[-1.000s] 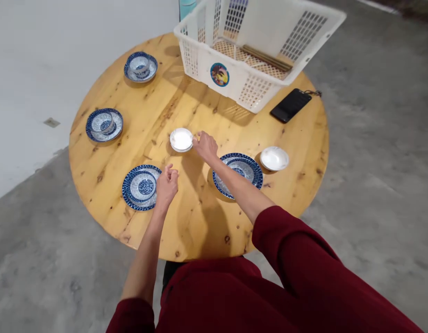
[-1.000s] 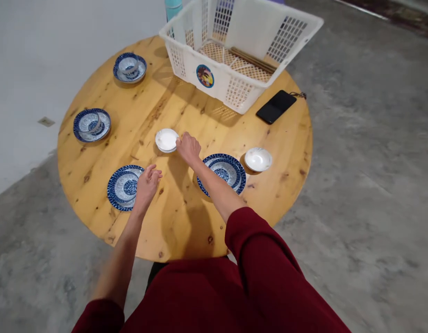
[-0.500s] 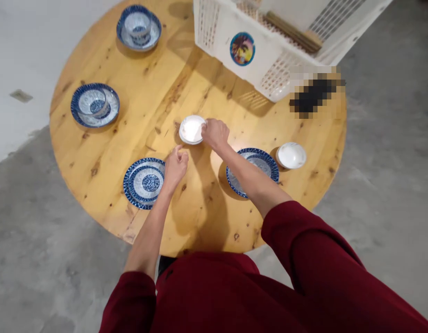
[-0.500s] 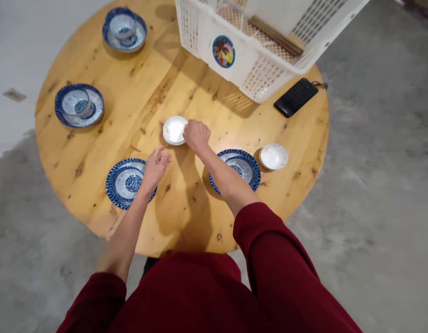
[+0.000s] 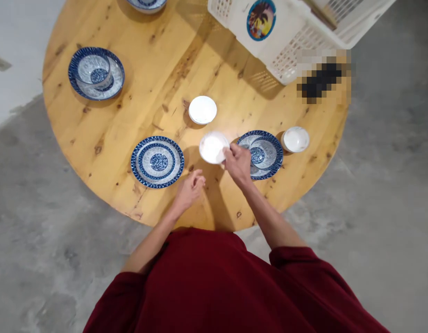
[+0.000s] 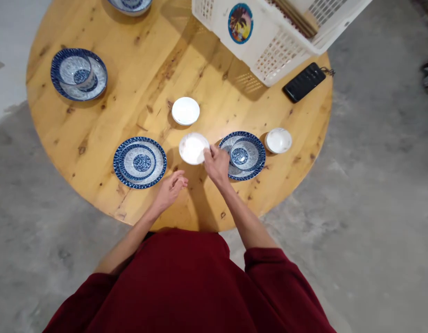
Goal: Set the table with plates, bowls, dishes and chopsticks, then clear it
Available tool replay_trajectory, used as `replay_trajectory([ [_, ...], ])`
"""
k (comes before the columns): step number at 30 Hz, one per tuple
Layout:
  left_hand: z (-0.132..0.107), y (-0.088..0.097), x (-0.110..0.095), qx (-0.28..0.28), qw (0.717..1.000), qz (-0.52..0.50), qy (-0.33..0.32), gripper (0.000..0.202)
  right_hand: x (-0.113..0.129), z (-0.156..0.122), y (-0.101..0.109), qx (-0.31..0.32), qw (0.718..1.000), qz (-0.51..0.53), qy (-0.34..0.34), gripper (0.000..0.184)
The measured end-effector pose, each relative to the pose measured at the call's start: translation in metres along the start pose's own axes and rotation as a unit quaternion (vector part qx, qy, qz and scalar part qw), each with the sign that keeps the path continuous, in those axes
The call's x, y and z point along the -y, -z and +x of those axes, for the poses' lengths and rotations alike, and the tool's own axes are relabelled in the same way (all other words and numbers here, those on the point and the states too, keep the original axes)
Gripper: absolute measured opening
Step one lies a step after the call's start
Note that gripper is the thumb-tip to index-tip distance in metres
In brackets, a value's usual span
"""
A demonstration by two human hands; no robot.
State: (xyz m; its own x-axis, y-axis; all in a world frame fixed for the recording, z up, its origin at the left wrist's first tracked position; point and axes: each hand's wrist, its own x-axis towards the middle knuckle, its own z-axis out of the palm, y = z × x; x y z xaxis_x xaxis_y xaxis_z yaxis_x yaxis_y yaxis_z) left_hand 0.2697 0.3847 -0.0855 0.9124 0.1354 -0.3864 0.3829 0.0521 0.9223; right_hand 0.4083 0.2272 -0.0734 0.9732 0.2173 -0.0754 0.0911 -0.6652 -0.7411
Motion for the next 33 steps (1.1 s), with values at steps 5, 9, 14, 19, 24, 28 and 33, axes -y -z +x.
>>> replay_trajectory([
  [5, -0.038, 0.012, 0.02, -0.018, 0.996, -0.057, 0.073, 0.025, 0.002, -0.08, -0.021, 0.005, 0.992, 0.051, -0.112, 0.035],
  [9, -0.052, 0.027, 0.023, -0.04, 0.989, -0.093, 0.107, 0.034, 0.002, -0.101, -0.037, 0.012, 0.983, 0.095, -0.156, 0.036],
  [14, -0.05, 0.034, 0.023, -0.049, 0.986, -0.11, 0.113, 0.037, 0.001, -0.093, -0.052, 0.002, 0.979, 0.117, -0.165, 0.034],
  [19, -0.032, 0.028, 0.018, -0.042, 0.993, -0.068, 0.085, 0.032, 0.004, -0.087, -0.063, -0.02, 0.984, 0.099, -0.149, 0.028],
  [24, -0.015, 0.025, 0.013, -0.002, 0.998, -0.032, 0.054, 0.036, 0.003, -0.086, -0.067, -0.029, 0.984, 0.083, -0.154, 0.032],
  [28, -0.019, 0.027, 0.014, -0.005, 0.998, -0.036, 0.059, 0.041, 0.002, -0.086, -0.066, -0.022, 0.985, 0.064, -0.156, 0.034],
  [33, -0.039, 0.033, 0.02, -0.088, 0.982, -0.126, 0.113, 0.049, -0.006, -0.092, -0.066, -0.015, 0.987, 0.051, -0.15, 0.036],
])
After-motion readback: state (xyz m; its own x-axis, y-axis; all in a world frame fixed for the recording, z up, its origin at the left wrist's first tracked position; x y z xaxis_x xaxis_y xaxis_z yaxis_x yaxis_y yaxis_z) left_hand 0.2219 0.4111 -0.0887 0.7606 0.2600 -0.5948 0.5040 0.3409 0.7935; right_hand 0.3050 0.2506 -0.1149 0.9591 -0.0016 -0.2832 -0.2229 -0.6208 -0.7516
